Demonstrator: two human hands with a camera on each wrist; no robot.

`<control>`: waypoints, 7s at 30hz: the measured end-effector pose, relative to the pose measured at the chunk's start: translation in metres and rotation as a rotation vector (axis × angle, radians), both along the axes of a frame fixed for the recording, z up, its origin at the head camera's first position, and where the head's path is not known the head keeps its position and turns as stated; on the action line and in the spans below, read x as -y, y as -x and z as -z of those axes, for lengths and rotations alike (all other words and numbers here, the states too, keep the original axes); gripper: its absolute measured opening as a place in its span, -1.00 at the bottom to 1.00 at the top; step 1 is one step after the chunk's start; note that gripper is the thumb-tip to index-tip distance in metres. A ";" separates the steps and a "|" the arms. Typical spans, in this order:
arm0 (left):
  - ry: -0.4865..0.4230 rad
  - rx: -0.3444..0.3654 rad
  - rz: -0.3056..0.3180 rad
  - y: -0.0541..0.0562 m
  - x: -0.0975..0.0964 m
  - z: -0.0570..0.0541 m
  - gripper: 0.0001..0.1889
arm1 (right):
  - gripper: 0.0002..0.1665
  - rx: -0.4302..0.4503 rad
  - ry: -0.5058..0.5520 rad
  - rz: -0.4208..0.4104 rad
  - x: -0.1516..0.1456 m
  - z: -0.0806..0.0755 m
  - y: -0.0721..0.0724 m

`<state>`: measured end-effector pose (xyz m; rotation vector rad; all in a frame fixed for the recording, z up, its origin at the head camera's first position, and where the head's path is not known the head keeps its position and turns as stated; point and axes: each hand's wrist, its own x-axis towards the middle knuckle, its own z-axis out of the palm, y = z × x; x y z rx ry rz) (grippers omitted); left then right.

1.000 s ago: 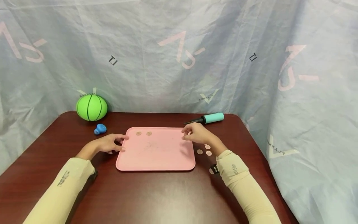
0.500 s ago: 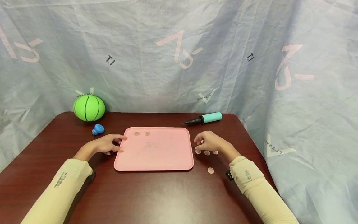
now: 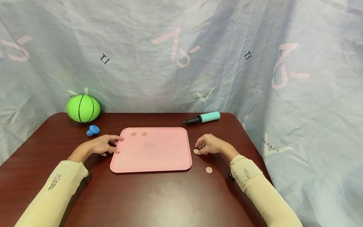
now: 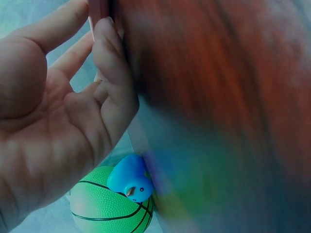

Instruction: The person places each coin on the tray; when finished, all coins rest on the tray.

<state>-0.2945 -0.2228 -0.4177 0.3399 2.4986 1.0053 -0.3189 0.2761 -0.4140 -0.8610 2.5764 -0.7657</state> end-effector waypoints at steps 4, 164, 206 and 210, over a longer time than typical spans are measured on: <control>-0.005 0.001 -0.004 0.001 0.002 -0.002 -0.31 | -0.73 0.018 0.005 -0.013 0.000 0.002 0.005; 0.002 -0.016 0.014 0.000 0.000 0.002 -0.34 | -0.78 -0.146 0.147 0.061 0.109 -0.003 0.047; 0.009 -0.040 0.016 0.000 -0.001 0.002 -0.35 | -0.73 -0.180 -0.068 0.171 0.177 -0.005 0.065; 0.005 -0.048 0.023 -0.001 -0.001 0.002 -0.35 | -0.75 -0.166 -0.068 0.178 0.182 -0.002 0.068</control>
